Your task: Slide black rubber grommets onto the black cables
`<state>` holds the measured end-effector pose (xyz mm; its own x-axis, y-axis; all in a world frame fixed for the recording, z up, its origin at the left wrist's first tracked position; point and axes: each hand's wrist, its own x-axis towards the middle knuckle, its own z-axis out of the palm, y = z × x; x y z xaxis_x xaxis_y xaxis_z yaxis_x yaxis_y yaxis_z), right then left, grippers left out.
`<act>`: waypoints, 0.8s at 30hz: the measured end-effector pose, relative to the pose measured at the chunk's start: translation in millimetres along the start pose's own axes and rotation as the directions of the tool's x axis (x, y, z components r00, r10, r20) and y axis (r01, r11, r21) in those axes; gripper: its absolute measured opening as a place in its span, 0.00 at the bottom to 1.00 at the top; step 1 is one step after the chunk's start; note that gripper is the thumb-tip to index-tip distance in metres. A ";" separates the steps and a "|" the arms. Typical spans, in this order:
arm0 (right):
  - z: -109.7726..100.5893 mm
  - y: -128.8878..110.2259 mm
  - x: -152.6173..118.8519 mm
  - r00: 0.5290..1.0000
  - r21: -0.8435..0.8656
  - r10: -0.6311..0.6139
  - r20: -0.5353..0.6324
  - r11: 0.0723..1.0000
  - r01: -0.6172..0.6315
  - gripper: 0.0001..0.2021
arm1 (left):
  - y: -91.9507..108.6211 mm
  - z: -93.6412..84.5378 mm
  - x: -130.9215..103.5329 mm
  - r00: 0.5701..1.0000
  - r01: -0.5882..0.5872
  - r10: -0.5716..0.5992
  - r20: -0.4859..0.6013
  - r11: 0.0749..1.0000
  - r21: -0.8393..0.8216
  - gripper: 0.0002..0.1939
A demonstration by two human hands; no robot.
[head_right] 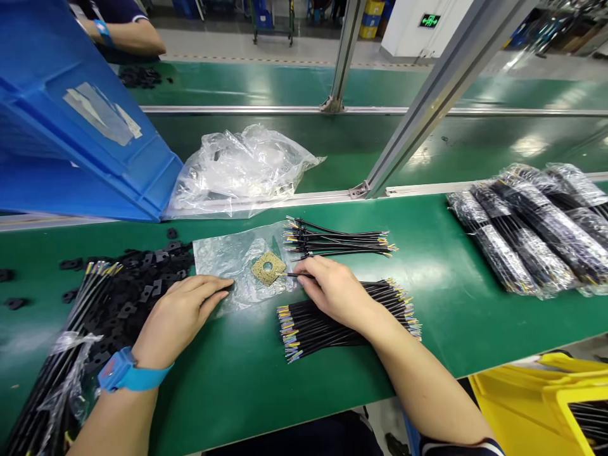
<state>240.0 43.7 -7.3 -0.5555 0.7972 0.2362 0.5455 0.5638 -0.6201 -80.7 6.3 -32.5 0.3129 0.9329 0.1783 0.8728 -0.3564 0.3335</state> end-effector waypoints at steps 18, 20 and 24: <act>36.2 12.7 5.0 0.995 -0.498 -0.092 0.023 0.862 0.092 0.12 | 23.8 -16.2 -2.7 0.839 0.405 -0.543 -0.030 0.661 -0.632 0.17; 34.8 12.7 5.1 0.996 -0.514 -0.093 0.016 0.853 0.088 0.12 | 23.6 -14.1 -2.0 0.837 0.422 -0.546 0.039 0.598 -0.682 0.19; 25.1 5.8 5.4 0.983 -0.340 -0.166 -0.079 0.932 0.130 0.16 | 28.9 -8.9 0.7 0.814 0.445 -0.549 0.189 0.381 -0.810 0.22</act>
<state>224.4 45.8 -28.4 -0.5873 0.7068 0.3944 0.6487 0.7025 -0.2927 -58.6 -3.8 -14.4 -0.1540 0.9648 -0.2133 0.1680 0.2383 0.9566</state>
